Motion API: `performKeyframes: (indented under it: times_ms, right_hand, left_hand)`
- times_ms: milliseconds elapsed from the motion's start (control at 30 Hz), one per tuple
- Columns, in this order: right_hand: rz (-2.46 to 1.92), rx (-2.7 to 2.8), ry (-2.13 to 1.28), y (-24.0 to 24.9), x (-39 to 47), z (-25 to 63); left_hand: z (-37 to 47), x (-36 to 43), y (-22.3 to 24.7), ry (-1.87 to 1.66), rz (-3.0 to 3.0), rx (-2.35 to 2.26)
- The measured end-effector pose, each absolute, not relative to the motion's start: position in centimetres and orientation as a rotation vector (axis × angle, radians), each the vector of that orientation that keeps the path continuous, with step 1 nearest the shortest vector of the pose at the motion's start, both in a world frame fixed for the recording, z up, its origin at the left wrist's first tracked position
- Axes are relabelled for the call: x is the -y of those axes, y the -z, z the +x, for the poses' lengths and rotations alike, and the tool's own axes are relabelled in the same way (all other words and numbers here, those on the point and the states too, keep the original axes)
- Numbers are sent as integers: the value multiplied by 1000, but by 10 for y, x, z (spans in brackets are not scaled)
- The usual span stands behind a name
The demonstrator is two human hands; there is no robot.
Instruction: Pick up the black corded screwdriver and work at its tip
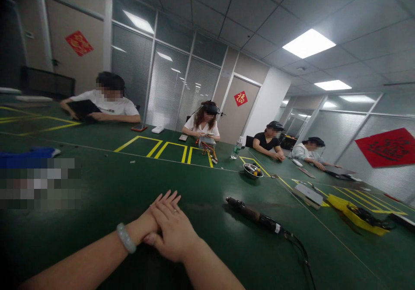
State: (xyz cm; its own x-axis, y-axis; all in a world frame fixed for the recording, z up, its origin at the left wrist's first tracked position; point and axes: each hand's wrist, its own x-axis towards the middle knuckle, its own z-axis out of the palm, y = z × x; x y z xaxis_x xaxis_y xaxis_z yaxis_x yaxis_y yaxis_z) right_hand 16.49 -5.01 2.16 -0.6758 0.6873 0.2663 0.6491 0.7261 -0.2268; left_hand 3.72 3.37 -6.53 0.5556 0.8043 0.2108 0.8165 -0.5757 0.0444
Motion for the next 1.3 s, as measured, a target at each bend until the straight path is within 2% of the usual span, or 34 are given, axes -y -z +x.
performKeyframes:
  times_ms: [200,300,433,600,700,833,1300]
  right_hand:
    - [-1001,2627,-236,-12,50,169]
    - [-1057,2632,-144,-16,43,194]
    - [-1462,2354,267,-11,24,271]
    - [-2164,1382,744,5,33,420]
    - [-2426,913,568,14,51,486]
    - [-2584,871,118,18,57,516]
    - [-2518,1002,-72,6,48,504]
  left_hand:
    - [42,-28,58,171,-2788,1466]
    - [35,-22,44,287,-2874,1412]
    - [27,-15,26,493,-2899,1547]
    - [24,-11,15,497,-2975,1588]
    - [25,-10,14,492,-2977,1609]
    - [27,-11,16,468,-2966,1609]
    - [29,-19,32,540,-2818,1475]
